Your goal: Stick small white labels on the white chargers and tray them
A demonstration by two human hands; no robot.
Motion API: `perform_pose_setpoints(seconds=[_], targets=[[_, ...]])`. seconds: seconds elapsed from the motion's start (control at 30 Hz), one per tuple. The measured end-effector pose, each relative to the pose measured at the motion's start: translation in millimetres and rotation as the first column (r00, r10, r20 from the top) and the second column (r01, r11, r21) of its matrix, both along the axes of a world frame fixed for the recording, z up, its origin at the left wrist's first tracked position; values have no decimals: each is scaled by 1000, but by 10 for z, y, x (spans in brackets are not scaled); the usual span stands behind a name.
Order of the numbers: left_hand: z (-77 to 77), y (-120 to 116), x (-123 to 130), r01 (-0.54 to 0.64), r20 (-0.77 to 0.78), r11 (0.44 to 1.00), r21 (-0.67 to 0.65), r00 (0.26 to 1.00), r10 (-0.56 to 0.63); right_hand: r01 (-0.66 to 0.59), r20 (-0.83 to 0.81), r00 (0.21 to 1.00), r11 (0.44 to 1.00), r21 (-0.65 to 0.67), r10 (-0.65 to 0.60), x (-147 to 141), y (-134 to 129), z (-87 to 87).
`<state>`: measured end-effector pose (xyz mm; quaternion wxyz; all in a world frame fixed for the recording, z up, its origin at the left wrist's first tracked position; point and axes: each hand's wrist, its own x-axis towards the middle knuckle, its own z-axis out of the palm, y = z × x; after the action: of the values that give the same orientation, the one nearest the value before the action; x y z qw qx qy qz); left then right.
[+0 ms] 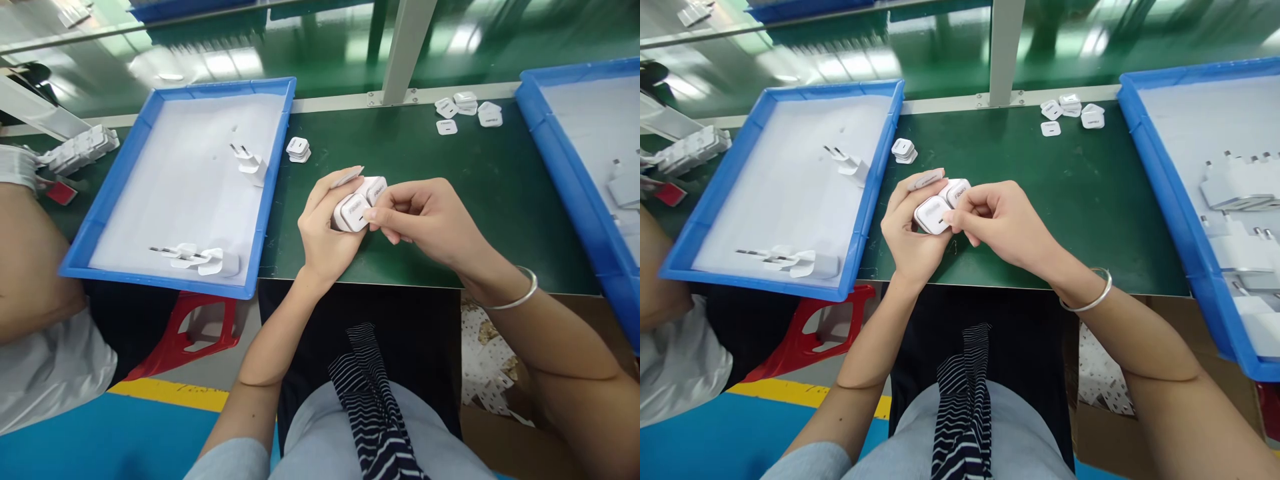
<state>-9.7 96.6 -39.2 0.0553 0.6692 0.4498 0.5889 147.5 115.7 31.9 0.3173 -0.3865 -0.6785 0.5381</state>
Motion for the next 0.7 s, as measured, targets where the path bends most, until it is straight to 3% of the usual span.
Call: perform_pose_setpoints(seconds=[0.27, 0.47, 0.6, 0.7], targets=[[18, 3, 13, 12, 31, 1000, 16, 999, -12, 23, 42, 999, 999, 32, -24, 2, 15, -32], [3, 26, 25, 24, 48, 997, -69, 999, -20, 44, 26, 999, 997, 57, -46, -7, 1, -42], [39, 20, -4, 36, 32, 998, -57, 999, -34, -21, -179, 984, 999, -26, 16, 47, 55, -34], [263, -98, -192, -30, -127, 998, -46, 992, 24, 83, -335, 937, 995, -46, -94, 113, 129, -28]])
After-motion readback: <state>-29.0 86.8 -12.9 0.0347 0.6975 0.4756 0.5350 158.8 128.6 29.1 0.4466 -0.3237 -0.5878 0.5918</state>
